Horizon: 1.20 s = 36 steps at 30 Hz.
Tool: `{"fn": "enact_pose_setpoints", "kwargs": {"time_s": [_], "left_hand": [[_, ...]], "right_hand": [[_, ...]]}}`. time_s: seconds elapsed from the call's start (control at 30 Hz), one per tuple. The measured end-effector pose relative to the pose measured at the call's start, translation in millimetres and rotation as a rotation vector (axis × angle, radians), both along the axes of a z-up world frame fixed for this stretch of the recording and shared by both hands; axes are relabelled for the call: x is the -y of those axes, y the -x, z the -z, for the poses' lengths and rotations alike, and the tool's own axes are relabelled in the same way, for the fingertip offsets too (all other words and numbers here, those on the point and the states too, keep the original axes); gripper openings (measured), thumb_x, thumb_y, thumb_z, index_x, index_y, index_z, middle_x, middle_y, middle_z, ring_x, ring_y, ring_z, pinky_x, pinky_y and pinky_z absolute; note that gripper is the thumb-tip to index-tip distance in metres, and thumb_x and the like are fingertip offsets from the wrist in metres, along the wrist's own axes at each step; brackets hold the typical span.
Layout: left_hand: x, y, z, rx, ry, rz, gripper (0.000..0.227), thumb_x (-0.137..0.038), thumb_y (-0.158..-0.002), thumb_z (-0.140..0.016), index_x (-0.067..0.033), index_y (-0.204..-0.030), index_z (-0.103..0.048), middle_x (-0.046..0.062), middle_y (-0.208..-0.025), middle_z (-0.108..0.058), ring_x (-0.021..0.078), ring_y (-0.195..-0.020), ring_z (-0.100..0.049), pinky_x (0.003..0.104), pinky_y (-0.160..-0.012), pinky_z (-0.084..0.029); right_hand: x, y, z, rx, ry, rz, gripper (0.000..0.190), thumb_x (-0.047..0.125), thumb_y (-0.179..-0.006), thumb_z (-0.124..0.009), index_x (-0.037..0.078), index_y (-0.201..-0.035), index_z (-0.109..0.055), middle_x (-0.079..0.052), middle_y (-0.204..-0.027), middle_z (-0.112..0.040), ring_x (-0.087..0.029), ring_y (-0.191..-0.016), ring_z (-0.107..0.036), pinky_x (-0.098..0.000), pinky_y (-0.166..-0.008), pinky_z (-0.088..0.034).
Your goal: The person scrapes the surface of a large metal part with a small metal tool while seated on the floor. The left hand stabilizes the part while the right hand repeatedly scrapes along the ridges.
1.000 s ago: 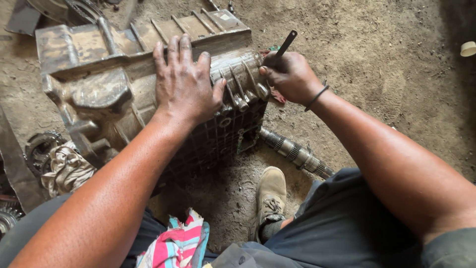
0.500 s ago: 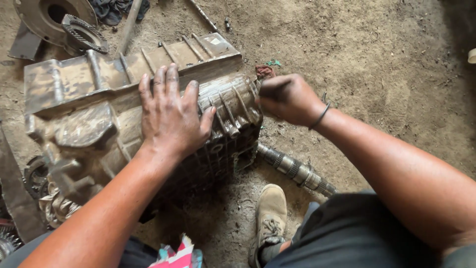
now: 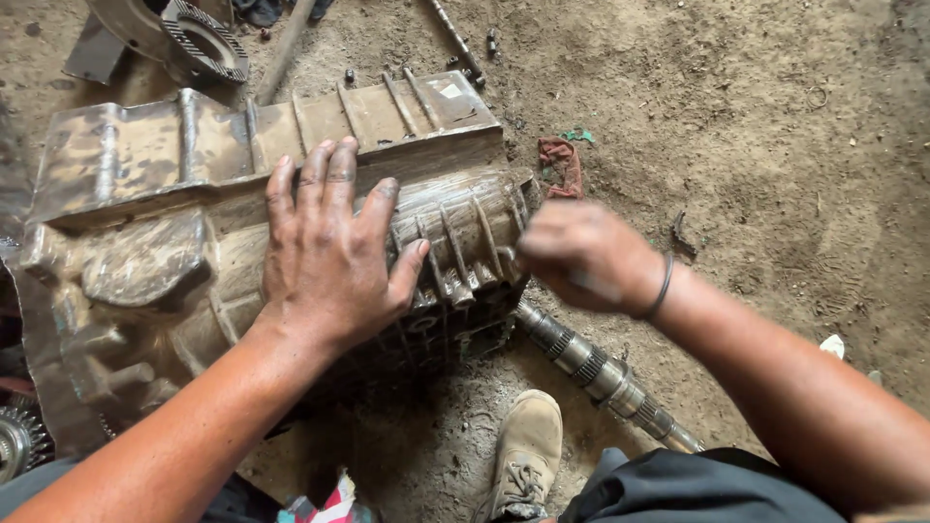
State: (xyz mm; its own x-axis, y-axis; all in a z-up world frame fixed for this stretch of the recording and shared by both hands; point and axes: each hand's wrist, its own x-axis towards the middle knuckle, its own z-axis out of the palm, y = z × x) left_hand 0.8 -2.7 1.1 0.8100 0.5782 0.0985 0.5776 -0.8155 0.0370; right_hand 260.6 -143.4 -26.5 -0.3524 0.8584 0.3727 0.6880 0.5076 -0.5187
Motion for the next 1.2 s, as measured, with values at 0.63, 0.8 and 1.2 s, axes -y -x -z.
{"fn": "enact_pose_setpoints", "kwargs": {"time_s": [0.63, 0.8, 1.2], "left_hand": [[0.8, -1.1, -3.4, 0.02, 0.009, 0.007, 0.07, -0.059, -0.089, -0.06, -0.0049, -0.133, -0.064, 0.037, -0.152, -0.041, 0.048, -0.144, -0.037, 0.059, -0.122, -0.013], [1.6, -1.4, -4.5, 0.005, -0.013, -0.006, 0.07, -0.059, -0.087, -0.061, -0.0044, -0.131, -0.065, 0.036, -0.149, -0.045, 0.0464, -0.142, -0.04, 0.059, -0.121, -0.016], [1.0, -0.8, -3.2, 0.027, -0.044, 0.019, 0.069, -0.06, -0.089, -0.062, -0.0044, -0.129, -0.067, 0.037, -0.148, -0.047, 0.0481, -0.141, -0.043, 0.057, -0.122, -0.018]], "right_hand": [[-16.7, -3.2, -16.9, -0.028, 0.119, 0.014, 0.021, 0.008, -0.093, -0.065, 0.01, -0.074, -0.056, -0.006, -0.071, -0.058, -0.023, -0.067, -0.058, -0.0385, -0.064, -0.05], [-17.6, -8.6, -7.0, 0.036, 0.007, 0.16, 0.03, 0.015, -0.095, -0.069, 0.009, -0.07, -0.054, -0.007, -0.064, -0.053, -0.021, -0.058, -0.053, -0.037, -0.054, -0.046], [-12.4, -7.5, 3.8, 0.089, -0.004, 0.11, 0.02, 0.007, -0.09, -0.057, 0.017, -0.073, -0.058, 0.0, -0.065, -0.057, -0.018, -0.061, -0.058, -0.0339, -0.055, -0.049]]}}
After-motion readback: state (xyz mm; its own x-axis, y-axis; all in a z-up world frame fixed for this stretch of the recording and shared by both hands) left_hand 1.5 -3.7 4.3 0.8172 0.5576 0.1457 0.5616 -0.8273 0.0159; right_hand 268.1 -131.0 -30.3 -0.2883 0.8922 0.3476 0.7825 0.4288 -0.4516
